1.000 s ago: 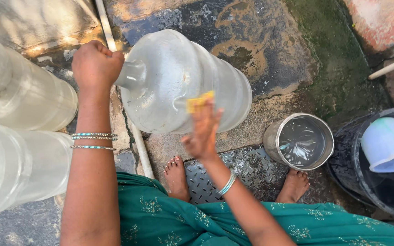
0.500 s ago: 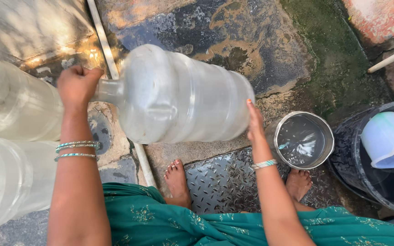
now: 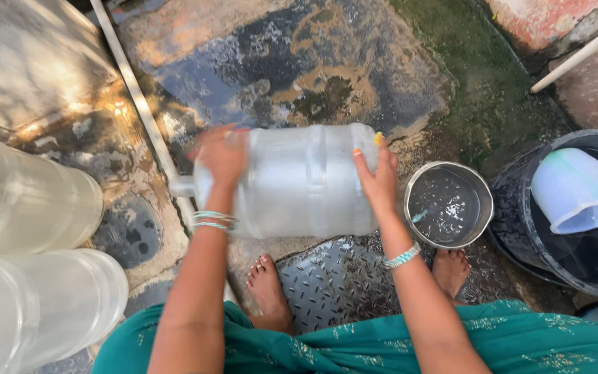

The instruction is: The person cleans a large plastic water dispenser by scrubbing its exterior with a yellow sponge and rinsing it with water from a metal bucket. The person scrubs the dispenser while it is upright and then lays it on its side to clean the bottom.

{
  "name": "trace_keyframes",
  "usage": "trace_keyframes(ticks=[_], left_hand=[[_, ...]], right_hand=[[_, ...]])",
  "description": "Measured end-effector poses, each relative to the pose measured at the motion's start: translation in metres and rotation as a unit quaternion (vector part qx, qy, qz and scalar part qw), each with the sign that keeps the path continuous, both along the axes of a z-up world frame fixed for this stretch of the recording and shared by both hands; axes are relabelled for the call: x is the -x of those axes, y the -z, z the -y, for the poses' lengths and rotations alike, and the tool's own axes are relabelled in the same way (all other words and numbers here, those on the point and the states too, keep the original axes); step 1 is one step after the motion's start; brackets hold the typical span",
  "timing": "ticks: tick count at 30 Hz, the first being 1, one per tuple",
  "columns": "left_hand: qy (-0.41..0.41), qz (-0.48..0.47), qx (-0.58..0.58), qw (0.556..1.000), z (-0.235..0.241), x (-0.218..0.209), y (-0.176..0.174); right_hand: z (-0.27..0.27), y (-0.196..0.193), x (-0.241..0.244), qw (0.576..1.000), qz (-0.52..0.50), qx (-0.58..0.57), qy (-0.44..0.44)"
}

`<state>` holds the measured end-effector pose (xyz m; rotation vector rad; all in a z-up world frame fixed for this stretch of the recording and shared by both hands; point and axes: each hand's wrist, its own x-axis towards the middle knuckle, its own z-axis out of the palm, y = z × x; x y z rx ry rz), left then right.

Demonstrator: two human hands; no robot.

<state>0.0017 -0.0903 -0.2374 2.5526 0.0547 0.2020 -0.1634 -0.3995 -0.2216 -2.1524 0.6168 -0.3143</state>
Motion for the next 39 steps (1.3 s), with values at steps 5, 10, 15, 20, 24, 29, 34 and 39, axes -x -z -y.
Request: trace_keyframes(ticks=[5,10,15,20,24,29,34,39], left_hand=[[0.227,0.095,-0.137,0.96,0.128,0.073,-0.038],[0.196,0.062,-0.016,0.978,0.114,0.065,-0.058],[0.193,0.05,0.042,0.979,0.114,0.051,-0.06],[0.191,0.079,0.036,0.978,0.113,0.066,-0.062],[0.19,0.081,-0.027,0.978,0.118,0.072,-0.068],[0.193,0.065,-0.075,0.976,0.127,0.055,-0.065],[0.2,0.055,-0.095,0.974,0.135,0.033,-0.063],[0.205,0.052,-0.11,0.971,0.135,0.024,-0.058]], right_hand=[[-0.047,0.001,0.005,0.991,0.083,0.016,-0.108],[-0.071,0.004,0.068,0.892,0.155,0.306,-0.294],[-0.059,-0.003,0.037,0.887,0.166,0.317,-0.292],[-0.012,0.011,-0.115,0.969,-0.143,-0.109,-0.169],[0.0,0.03,-0.153,0.876,-0.121,-0.447,-0.136],[-0.037,0.021,-0.039,0.969,0.105,-0.153,-0.162],[-0.061,0.019,0.032,0.949,0.218,-0.12,-0.195],[-0.033,0.074,-0.037,0.839,0.168,-0.49,-0.168]])
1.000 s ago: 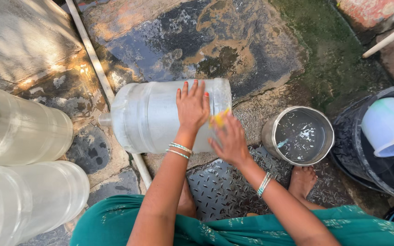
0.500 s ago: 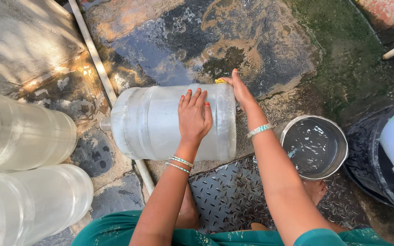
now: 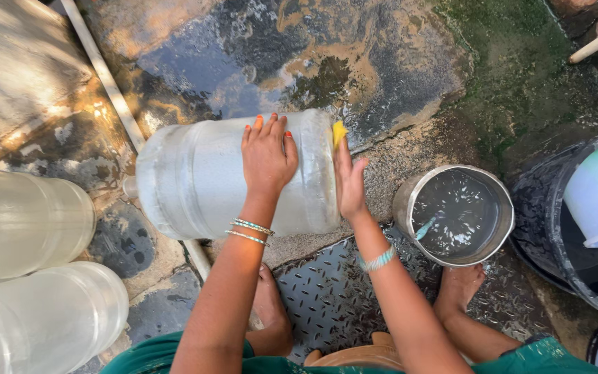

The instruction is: The person cleans a large plastic water dispenser by scrubbing its exterior with a yellow sponge and rinsing it with water from a metal bucket. The person scrubs the dispenser while it is upright and then lays it on its side to clean the bottom.

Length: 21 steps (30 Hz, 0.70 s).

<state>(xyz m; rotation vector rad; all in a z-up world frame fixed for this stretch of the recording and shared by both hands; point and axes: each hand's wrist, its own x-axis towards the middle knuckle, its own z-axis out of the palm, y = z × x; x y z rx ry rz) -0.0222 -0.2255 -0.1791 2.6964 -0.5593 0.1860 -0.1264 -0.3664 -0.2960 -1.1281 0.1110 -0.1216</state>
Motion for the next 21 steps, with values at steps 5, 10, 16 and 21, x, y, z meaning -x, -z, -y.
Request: trace_keyframes(ticks=[5,10,16,21], left_hand=[[-0.005,-0.013,-0.012,1.0,0.002,-0.01,0.004],[0.003,0.025,0.01,1.0,0.01,-0.033,0.013],[-0.001,0.018,0.008,1.0,0.021,-0.06,0.023],[-0.015,-0.004,-0.013,1.0,0.027,-0.068,0.021]], right_hand=[[0.003,0.041,-0.01,0.978,-0.193,0.012,-0.078],[0.017,0.02,0.058,0.941,-0.243,0.15,-0.184],[0.024,0.006,0.001,0.98,-0.142,0.043,-0.13],[0.022,-0.001,0.002,0.979,-0.169,0.004,-0.118]])
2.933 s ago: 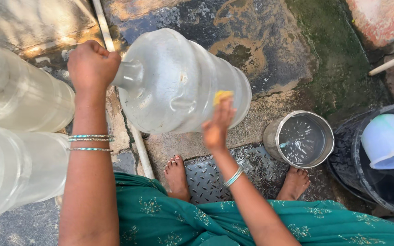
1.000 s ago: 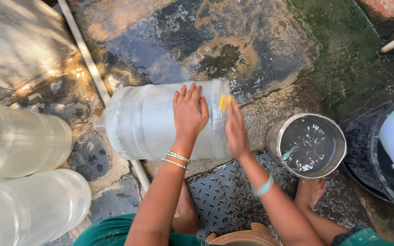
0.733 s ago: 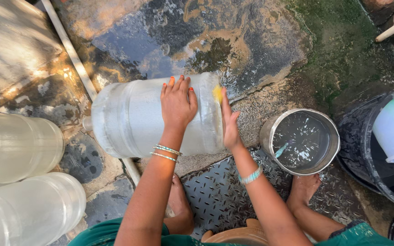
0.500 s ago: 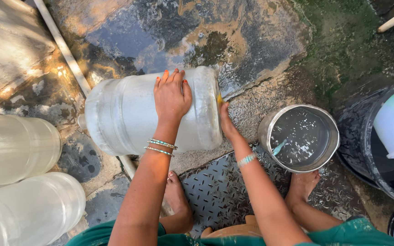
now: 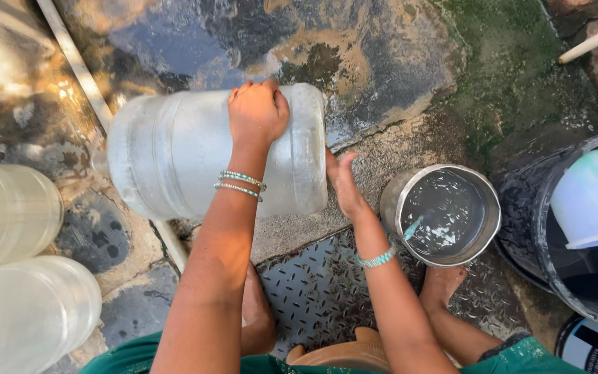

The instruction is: The person cleans a large plastic water dispenser by scrubbing its exterior with a yellow sponge and rinsing it with water from a metal bucket. The person scrubs the dispenser while it is upright and then lays it on its side to clean the bottom.

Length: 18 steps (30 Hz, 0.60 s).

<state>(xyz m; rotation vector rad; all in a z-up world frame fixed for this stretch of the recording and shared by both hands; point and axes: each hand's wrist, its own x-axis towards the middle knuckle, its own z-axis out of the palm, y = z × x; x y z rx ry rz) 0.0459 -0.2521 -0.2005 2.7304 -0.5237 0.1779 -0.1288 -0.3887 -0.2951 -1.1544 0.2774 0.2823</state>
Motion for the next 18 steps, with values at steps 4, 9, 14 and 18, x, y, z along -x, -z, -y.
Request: trace_keyframes(ticks=[4,9,14,18], left_hand=[[0.003,0.015,0.01,1.0,0.002,-0.001,0.001],[-0.005,0.008,0.033,0.999,0.002,0.001,0.003],[-0.018,-0.011,0.024,0.999,0.008,-0.004,0.003],[-0.021,-0.022,0.035,0.999,0.011,-0.006,0.005]], right_hand=[[0.014,-0.027,0.0,0.994,0.071,-0.041,0.066],[0.011,-0.067,-0.061,0.951,0.114,0.282,0.059],[-0.008,-0.117,0.0,0.76,0.19,0.621,0.012],[-0.018,-0.144,0.04,0.73,0.182,0.658,-0.028]])
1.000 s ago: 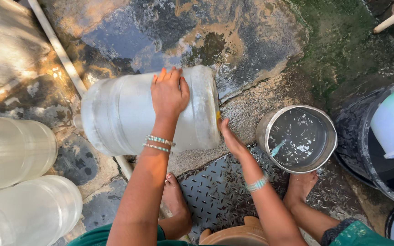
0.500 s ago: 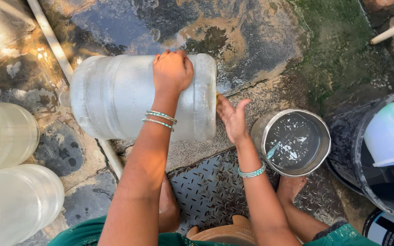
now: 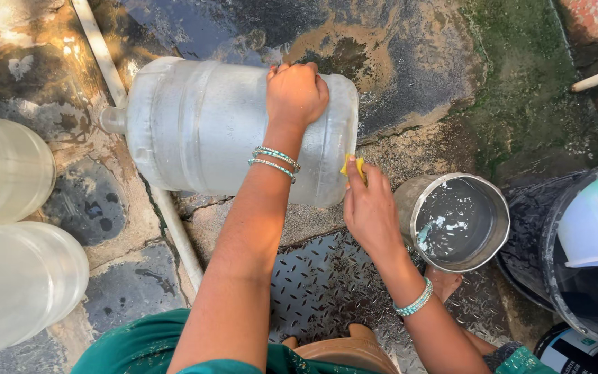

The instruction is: The person cleans a large plastic water dispenser by scrubbing its exterior with a yellow sponge and rinsing it with water from a metal bucket. The person scrubs the dispenser while it is upright and then lays it on its side to clean the bottom.

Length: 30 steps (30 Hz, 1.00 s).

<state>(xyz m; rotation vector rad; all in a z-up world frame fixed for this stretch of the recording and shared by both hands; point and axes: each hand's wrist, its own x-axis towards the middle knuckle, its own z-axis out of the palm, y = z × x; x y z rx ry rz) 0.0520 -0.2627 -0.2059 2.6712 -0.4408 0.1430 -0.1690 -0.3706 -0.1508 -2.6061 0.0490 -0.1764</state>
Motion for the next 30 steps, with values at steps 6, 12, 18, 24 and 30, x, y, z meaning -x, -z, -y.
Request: trace_keyframes(ticks=[6,12,18,24,30], left_hand=[[-0.019,0.032,-0.007,0.999,-0.003,0.005,-0.002],[-0.049,-0.003,-0.022,0.999,-0.003,0.01,-0.002],[-0.054,0.007,-0.016,0.998,-0.004,0.023,-0.004],[-0.065,0.033,0.002,0.997,-0.009,0.035,-0.001],[-0.066,0.041,0.002,0.997,-0.006,0.034,0.002]], right_hand=[[0.01,0.024,-0.048,0.995,0.074,0.02,0.061],[0.136,0.046,0.017,0.973,-0.02,-0.008,0.228],[0.221,0.171,0.1,0.906,-0.338,0.081,0.243],[0.226,0.147,0.083,0.917,-0.294,-0.126,0.24],[0.11,0.038,-0.06,0.994,0.078,-0.071,0.002]])
